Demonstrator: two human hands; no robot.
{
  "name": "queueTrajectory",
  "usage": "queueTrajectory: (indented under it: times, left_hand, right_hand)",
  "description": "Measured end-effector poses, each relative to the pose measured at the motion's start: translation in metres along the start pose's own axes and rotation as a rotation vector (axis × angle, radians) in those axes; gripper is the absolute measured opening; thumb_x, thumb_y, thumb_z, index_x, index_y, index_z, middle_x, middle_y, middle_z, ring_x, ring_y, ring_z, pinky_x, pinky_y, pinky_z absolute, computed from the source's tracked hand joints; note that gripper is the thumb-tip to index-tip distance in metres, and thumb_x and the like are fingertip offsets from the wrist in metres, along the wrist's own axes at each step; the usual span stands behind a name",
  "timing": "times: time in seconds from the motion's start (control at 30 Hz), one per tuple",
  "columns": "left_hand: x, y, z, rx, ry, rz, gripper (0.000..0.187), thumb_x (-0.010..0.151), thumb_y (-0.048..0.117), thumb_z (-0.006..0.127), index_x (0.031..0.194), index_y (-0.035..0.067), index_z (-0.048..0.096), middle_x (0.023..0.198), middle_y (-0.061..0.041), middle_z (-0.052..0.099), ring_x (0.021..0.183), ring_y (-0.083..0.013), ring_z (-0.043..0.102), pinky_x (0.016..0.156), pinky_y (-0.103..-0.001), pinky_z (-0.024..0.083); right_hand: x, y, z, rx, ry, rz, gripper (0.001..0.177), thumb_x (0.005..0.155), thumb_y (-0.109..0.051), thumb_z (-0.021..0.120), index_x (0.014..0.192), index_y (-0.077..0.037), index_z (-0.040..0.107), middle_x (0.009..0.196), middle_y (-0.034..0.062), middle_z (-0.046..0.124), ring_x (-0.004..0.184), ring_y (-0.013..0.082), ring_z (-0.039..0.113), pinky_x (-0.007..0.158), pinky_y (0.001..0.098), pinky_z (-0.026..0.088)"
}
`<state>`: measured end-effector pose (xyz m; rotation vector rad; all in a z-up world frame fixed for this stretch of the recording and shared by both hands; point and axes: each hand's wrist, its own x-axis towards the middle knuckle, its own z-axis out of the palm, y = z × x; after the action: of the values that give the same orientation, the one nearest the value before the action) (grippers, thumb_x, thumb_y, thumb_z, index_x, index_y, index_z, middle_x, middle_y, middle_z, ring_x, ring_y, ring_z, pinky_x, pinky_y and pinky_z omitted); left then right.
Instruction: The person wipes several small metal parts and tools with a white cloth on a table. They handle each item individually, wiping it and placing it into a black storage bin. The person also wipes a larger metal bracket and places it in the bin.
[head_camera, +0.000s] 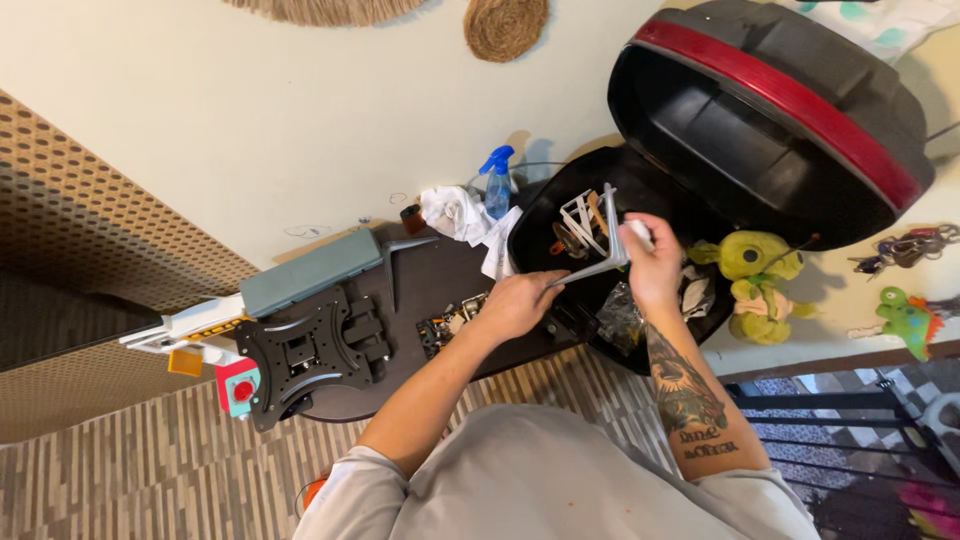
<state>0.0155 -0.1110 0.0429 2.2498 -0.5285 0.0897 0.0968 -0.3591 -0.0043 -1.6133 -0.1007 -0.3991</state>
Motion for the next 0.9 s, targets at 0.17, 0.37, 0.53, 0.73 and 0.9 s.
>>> queueTrajectory:
  times: [0.17, 0.37, 0.53, 0.73, 0.9]
  left_hand:
    - [0.012, -0.022, 0.035, -0.622, -0.002, -0.183, 0.032, 0.11, 0.027, 0.05, 0.131, 0.01, 0.067, 0.071, -0.005, 0.061, 0.064, -0.0114, 0.059, 0.06, -0.028, 0.05]
    - [0.025, -0.03, 0.074, -0.904, 0.041, -0.042, 0.028, 0.113, 0.025, 0.051, 0.129, 0.008, 0.065, 0.081, 0.0, 0.06, 0.075, -0.007, 0.057, 0.07, -0.024, 0.049]
    - [0.03, -0.01, 0.074, -0.624, 0.084, 0.002, 0.031, 0.11, 0.028, 0.052, 0.13, 0.008, 0.066, 0.088, -0.004, 0.068, 0.082, -0.0149, 0.066, 0.079, -0.03, 0.054]
    - [0.04, -0.013, 0.054, 0.158, 0.184, 0.031, 0.064, 0.095, 0.045, 0.066, 0.145, 0.007, 0.055, 0.118, -0.016, 0.067, 0.117, -0.034, 0.057, 0.101, -0.046, 0.045]
    - [0.04, -0.026, 0.06, 0.435, 0.221, 0.086, 0.065, 0.091, 0.058, 0.062, 0.125, 0.003, 0.064, 0.127, -0.018, 0.065, 0.126, -0.0361, 0.051, 0.108, -0.053, 0.031]
  right_hand:
    - [0.008, 0.013, -0.022, 0.502, 0.134, 0.252, 0.028, 0.112, -0.03, 0.064, 0.097, -0.006, 0.064, 0.087, 0.005, 0.065, 0.065, 0.0084, 0.054, 0.054, 0.0241, 0.043]
    - [-0.016, -0.021, -0.008, 0.343, -0.269, 0.482, 0.02, 0.099, -0.018, 0.065, 0.116, -0.008, 0.072, 0.096, 0.0012, 0.07, 0.061, 0.0048, 0.054, 0.046, 0.0217, 0.038]
    - [-0.015, -0.031, -0.006, 0.415, -0.31, 0.393, 0.018, 0.098, -0.011, 0.066, 0.115, -0.004, 0.069, 0.101, 0.0031, 0.073, 0.069, 0.0055, 0.061, 0.052, 0.0215, 0.044]
    - [0.013, -0.011, -0.039, -0.078, -0.279, 0.151, 0.017, 0.101, -0.015, 0.07, 0.113, -0.003, 0.073, 0.093, 0.0062, 0.07, 0.07, 0.0085, 0.06, 0.056, 0.0229, 0.046]
    - [0.037, -0.003, -0.059, -0.705, -0.392, -0.268, 0.021, 0.098, -0.019, 0.071, 0.114, -0.007, 0.077, 0.101, 0.0067, 0.071, 0.073, 0.0162, 0.067, 0.063, 0.0291, 0.051]
